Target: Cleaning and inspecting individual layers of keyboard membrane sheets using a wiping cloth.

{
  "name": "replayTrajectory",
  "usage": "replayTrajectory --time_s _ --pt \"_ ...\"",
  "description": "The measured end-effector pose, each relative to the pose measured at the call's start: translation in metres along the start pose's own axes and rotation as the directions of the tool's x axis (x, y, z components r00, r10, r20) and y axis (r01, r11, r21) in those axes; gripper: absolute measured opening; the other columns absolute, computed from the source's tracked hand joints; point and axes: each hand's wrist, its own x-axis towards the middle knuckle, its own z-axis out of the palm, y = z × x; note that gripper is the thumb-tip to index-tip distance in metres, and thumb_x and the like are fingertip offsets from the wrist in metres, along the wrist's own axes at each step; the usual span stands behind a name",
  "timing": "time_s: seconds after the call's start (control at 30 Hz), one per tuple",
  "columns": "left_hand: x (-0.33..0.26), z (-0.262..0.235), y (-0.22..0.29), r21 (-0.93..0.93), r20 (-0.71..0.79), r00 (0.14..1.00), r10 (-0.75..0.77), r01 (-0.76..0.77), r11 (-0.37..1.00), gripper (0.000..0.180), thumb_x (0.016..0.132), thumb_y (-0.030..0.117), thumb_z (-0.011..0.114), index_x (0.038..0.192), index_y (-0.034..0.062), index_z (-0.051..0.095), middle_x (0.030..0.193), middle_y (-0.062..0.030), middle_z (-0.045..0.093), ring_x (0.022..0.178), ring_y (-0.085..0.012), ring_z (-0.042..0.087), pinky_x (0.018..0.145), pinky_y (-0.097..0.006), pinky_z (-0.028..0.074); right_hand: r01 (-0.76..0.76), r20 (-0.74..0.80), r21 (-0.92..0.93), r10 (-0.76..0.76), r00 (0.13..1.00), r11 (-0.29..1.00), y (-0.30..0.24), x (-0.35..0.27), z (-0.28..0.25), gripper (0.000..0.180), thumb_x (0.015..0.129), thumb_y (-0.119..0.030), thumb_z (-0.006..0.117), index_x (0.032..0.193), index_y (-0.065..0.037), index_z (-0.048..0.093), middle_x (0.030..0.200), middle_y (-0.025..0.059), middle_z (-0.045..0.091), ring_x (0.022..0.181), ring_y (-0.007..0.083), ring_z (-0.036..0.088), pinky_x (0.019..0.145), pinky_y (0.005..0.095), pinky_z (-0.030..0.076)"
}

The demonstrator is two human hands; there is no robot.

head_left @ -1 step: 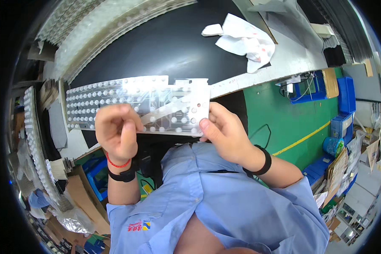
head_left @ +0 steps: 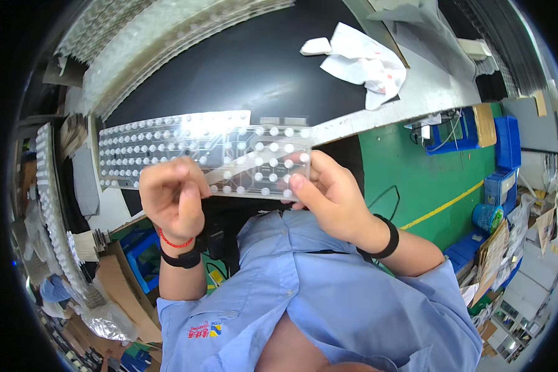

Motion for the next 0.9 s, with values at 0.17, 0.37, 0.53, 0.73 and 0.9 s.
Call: replayTrajectory --time_s 0.17,0.37,0.53,0.73,0.9 --pt "-0.011 -0.002 0.02 0.084 -0.121 0.986 0.116 -0.106 0.991 0.023 0.085 -0.004 0.052 0.107 0.0044 0.054 0.061 -0.0042 0.055 0.047 -0.0145 0.05 0.046 -0.027 0.036 0.054 -0.11 -0.131 -0.069 0.992 0.99 -0.021 0.01 0.005 0.025 0.1 -0.001 0.051 0.124 0.005 0.05 0.1 0.008 0.067 0.083 0.0087 0.065 0.067 0.0244 0.057" --pt "-0.03 -0.043 0.04 0.252 -0.236 0.951 0.198 -0.137 0.958 0.022 0.088 -0.002 0.051 0.109 0.0063 0.051 0.062 -0.0049 0.054 0.049 -0.014 0.046 0.05 -0.028 0.034 0.256 0.05 -0.203 -0.251 0.967 0.945 -0.118 0.086 -0.031 0.026 0.1 -0.004 0.051 0.124 -0.002 0.059 0.109 0.0113 0.068 0.082 0.0127 0.068 0.063 0.0219 0.057" --pt "-0.047 -0.103 0.085 0.483 -0.363 0.865 0.347 -0.144 0.864 0.019 0.095 0.003 0.048 0.114 0.0035 0.052 0.068 -0.0081 0.053 0.058 -0.0145 0.043 0.054 -0.028 0.033 0.29 0.144 -0.227 -0.262 0.954 0.93 -0.197 0.201 -0.05 0.028 0.101 -0.007 0.052 0.127 0.002 0.057 0.112 0.0105 0.068 0.086 0.0131 0.07 0.069 0.0192 0.059" --pt "-0.091 -0.224 0.165 0.628 -0.778 0.446 0.443 0.567 0.533 0.038 0.102 0.023 0.053 0.129 -0.0034 0.05 0.101 -0.0191 0.062 0.091 -0.0229 0.058 0.078 -0.032 0.045 0.166 0.098 -0.393 -0.139 0.985 0.904 -0.215 0.267 -0.06 0.032 0.103 -0.007 0.051 0.133 0.001 0.052 0.111 0.0072 0.066 0.087 0.0104 0.068 0.066 0.0146 0.057" --pt "-0.189 -0.341 0.208 0.25 -0.938 0.224 0.266 0.966 0.065 0.079 0.098 0.05 0.058 0.142 -0.0124 0.041 0.14 -0.0233 0.053 0.127 -0.0296 0.051 0.109 -0.038 0.037 0.159 0.152 -0.471 -0.098 0.984 0.868 -0.206 0.287 -0.07 0.036 0.103 -0.01 0.05 0.138 0.0 0.05 0.114 0.0054 0.066 0.089 0.0095 0.065 0.069 0.0164 0.055"
